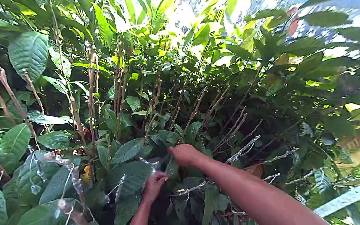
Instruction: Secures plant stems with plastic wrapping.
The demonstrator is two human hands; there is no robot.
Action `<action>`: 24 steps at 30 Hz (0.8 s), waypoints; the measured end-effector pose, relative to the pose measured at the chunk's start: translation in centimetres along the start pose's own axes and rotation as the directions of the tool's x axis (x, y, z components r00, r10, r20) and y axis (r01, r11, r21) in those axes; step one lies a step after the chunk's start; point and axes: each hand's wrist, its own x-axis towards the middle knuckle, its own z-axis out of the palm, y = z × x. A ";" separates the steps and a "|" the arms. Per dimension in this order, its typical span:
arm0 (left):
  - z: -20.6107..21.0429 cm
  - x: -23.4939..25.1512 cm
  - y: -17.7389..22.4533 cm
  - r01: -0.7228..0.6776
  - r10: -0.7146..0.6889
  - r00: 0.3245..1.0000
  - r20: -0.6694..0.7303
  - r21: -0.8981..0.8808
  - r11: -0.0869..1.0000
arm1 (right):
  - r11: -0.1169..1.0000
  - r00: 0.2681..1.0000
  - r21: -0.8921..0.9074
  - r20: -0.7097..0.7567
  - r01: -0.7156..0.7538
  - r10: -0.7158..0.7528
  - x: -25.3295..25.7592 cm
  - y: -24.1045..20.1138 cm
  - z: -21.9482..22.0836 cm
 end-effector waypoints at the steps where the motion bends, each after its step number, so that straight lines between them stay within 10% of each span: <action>1: -0.5 0.2 0.0 0.041 -0.043 0.998 -0.046 -0.037 0.998 | 0.996 1.000 -0.089 0.006 -0.027 0.028 -0.8 -0.5 0.3; 6: -1.2 0.4 0.5 0.099 -0.123 0.986 -0.112 -0.203 0.974 | 0.994 0.990 -0.101 0.124 -0.051 0.063 -2.5 -1.6 2.6; 11: -0.8 0.5 3.5 0.258 -0.265 0.962 -0.061 -0.111 0.960 | 0.969 0.961 -0.066 0.162 0.238 -0.225 -5.6 -5.5 5.4; 16: 0.5 -0.8 1.4 -0.077 0.068 0.995 0.073 0.122 0.990 | 0.807 0.965 0.549 0.005 0.217 -0.263 -3.7 -4.2 1.2; 21: -1.1 0.0 0.4 -0.056 0.056 0.998 -0.028 -0.036 0.998 | 0.991 0.999 -0.130 0.005 0.041 -0.041 -2.0 0.6 2.5; 24: -0.6 0.0 2.2 0.061 -0.074 0.993 -0.089 -0.145 0.988 | 0.981 0.984 -0.103 0.072 0.167 -0.160 -5.2 -3.6 4.3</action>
